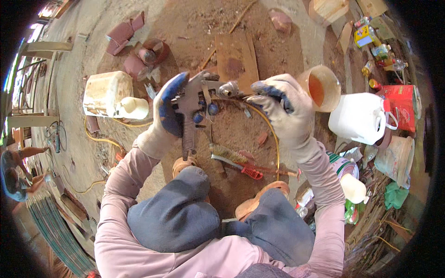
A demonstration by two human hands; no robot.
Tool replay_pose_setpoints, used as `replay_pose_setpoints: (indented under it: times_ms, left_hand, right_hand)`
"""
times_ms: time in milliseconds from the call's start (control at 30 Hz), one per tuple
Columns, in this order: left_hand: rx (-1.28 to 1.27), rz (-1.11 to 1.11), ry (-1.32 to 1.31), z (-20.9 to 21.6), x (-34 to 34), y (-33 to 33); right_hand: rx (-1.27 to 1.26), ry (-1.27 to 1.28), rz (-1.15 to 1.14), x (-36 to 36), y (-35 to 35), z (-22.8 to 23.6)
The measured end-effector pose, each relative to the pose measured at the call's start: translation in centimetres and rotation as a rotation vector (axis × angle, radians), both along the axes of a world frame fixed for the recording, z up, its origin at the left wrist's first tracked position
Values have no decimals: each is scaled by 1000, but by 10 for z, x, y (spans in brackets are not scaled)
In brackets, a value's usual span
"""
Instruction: The person assembles a paint sprayer by attaching the nozzle and cup, then pours a reddish-brown liquid into the cup. They secure the lid and handle the components on the floor.
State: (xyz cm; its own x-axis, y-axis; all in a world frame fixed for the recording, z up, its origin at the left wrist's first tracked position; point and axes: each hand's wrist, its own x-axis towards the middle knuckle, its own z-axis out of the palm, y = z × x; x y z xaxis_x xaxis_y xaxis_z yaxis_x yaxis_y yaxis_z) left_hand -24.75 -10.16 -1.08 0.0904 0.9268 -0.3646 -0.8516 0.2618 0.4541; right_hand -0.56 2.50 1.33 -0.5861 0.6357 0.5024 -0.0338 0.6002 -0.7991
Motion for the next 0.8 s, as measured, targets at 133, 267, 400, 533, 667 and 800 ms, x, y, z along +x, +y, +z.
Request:
replay_pose_setpoints:
  times_ms: [133, 267, 400, 533, 667, 800]
  left_hand:
    - [77, 34, 142, 13, 9, -1]
    - [157, 185, 312, 20, 27, 1]
    - [155, 111, 166, 40, 33, -2]
    - [243, 191, 795, 54, 44, 1]
    - [363, 149, 1149, 58, 38, 17]
    - [585, 303, 1428, 61, 45, 22]
  right_hand:
    - [419, -114, -92, -10, 4, 2]
    - [645, -145, -166, -6, 2, 2]
    - [892, -241, -171, 6, 2, 3]
    - [1081, -389, -175, 10, 3, 14]
    - [1060, -529, -188, 6, -1, 26]
    - [688, -461, -195, -4, 0, 26]
